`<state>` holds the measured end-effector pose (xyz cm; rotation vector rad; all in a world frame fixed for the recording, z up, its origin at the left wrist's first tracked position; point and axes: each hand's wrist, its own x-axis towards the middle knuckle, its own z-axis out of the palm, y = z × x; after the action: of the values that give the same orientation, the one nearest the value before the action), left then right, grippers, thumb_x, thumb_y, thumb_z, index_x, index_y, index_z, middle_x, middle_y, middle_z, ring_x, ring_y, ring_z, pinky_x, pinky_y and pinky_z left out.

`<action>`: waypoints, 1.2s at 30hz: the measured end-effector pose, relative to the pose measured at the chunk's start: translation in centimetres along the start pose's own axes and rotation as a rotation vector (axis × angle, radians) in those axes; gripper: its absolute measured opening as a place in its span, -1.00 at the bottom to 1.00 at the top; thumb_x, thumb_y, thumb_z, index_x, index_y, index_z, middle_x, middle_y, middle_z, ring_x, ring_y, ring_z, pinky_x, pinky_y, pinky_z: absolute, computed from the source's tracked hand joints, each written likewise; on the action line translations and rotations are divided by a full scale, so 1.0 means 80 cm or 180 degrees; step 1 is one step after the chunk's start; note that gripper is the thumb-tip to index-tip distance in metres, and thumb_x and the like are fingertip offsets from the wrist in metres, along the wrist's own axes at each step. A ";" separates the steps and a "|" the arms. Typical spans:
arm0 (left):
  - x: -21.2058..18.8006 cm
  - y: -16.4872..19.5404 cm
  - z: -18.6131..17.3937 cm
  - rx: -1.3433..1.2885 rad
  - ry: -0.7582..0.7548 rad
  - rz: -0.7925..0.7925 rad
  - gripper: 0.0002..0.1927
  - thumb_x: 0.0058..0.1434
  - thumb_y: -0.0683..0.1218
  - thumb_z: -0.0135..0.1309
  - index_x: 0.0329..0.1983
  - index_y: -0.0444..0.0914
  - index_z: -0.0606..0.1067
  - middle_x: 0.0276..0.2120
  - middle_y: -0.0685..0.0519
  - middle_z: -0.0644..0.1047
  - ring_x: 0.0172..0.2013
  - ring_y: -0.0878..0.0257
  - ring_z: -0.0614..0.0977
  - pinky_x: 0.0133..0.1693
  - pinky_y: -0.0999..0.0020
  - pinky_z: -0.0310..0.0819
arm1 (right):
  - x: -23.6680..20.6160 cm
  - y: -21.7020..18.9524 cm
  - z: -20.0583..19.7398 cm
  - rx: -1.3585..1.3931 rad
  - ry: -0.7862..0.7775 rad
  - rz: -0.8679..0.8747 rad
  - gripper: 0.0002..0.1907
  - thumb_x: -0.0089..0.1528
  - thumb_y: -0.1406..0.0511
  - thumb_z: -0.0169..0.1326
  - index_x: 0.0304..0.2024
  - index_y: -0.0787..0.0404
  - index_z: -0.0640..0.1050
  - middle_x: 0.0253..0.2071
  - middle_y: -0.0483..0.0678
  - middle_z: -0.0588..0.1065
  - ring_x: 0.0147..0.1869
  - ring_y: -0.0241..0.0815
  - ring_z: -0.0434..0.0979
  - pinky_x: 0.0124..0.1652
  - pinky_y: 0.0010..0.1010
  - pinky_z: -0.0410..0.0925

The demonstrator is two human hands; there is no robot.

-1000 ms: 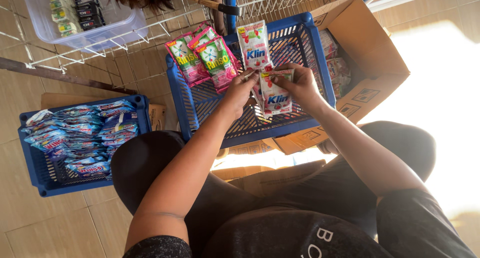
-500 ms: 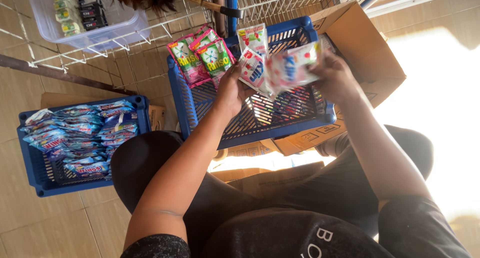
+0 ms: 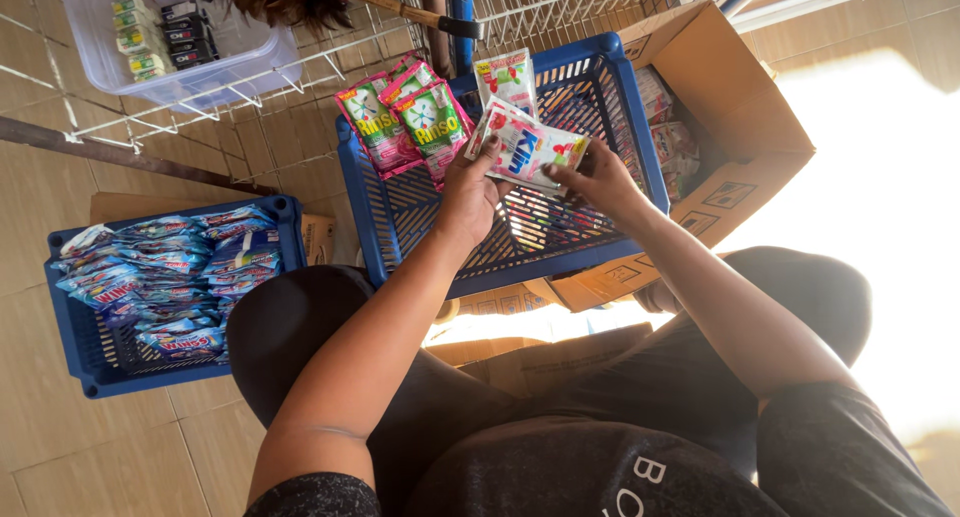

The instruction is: The person walks through a store aisle and then sits on the floor to organize snack packets from a cardboard box into a blue plastic basket. They handle multiple packets of candy and snacks, arranging them neatly in the basket.

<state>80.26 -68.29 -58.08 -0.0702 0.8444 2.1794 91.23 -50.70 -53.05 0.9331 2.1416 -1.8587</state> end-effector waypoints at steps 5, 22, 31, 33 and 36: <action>0.002 -0.017 -0.010 0.0988 0.0006 0.0346 -0.72 0.37 0.01 0.15 0.02 -0.27 0.55 -0.19 0.02 0.65 -0.14 0.20 0.69 -0.08 0.20 0.64 | 0.009 0.012 0.005 0.1630 -0.0322 0.0044 -0.70 0.20 0.36 0.24 -0.07 0.32 0.47 -0.13 -0.01 0.64 -0.09 -0.23 0.69 0.00 -0.33 0.56; -0.076 -0.069 0.004 0.5573 -0.1960 0.0556 -0.75 0.18 0.03 0.21 -0.20 -0.22 0.62 -0.22 -0.04 0.60 -0.14 -0.03 0.63 -0.10 0.05 0.50 | 0.027 0.025 -0.081 -0.0383 -0.0362 -0.0562 -0.64 0.16 0.36 0.27 0.00 0.32 0.60 -0.12 -0.05 0.65 -0.07 -0.34 0.60 -0.02 -0.44 0.44; -0.086 -0.069 0.012 0.5653 -0.2131 0.0291 -0.73 0.14 0.02 0.25 -0.18 -0.22 0.63 -0.24 -0.08 0.61 -0.14 -0.05 0.64 -0.08 0.04 0.50 | 0.033 0.030 -0.083 -0.1194 -0.0940 -0.0304 -0.64 0.13 0.29 0.27 -0.03 0.29 0.63 -0.17 -0.02 0.67 -0.11 -0.32 0.61 -0.05 -0.39 0.42; -0.087 -0.070 0.013 0.5725 -0.2235 0.0175 -0.74 0.15 0.02 0.24 -0.17 -0.22 0.63 -0.24 -0.08 0.61 -0.13 -0.06 0.64 -0.08 0.03 0.50 | 0.032 0.026 -0.081 -0.1502 -0.0936 -0.0299 -0.66 0.15 0.25 0.27 -0.05 0.28 0.64 -0.19 0.00 0.68 -0.11 -0.27 0.62 -0.06 -0.35 0.42; -0.089 -0.073 0.015 0.5717 -0.2401 0.0188 -0.72 0.12 0.02 0.26 -0.18 -0.23 0.62 -0.22 -0.07 0.60 -0.11 -0.06 0.63 -0.09 0.01 0.49 | 0.031 0.019 -0.075 -0.1981 -0.0681 -0.0258 -0.61 0.12 0.23 0.28 -0.02 0.25 0.62 -0.18 0.07 0.66 -0.08 -0.12 0.64 -0.05 -0.26 0.41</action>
<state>89.50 -69.48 -58.17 1.4827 1.8776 0.6474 91.73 -44.17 -54.25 0.4901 2.4071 -1.1184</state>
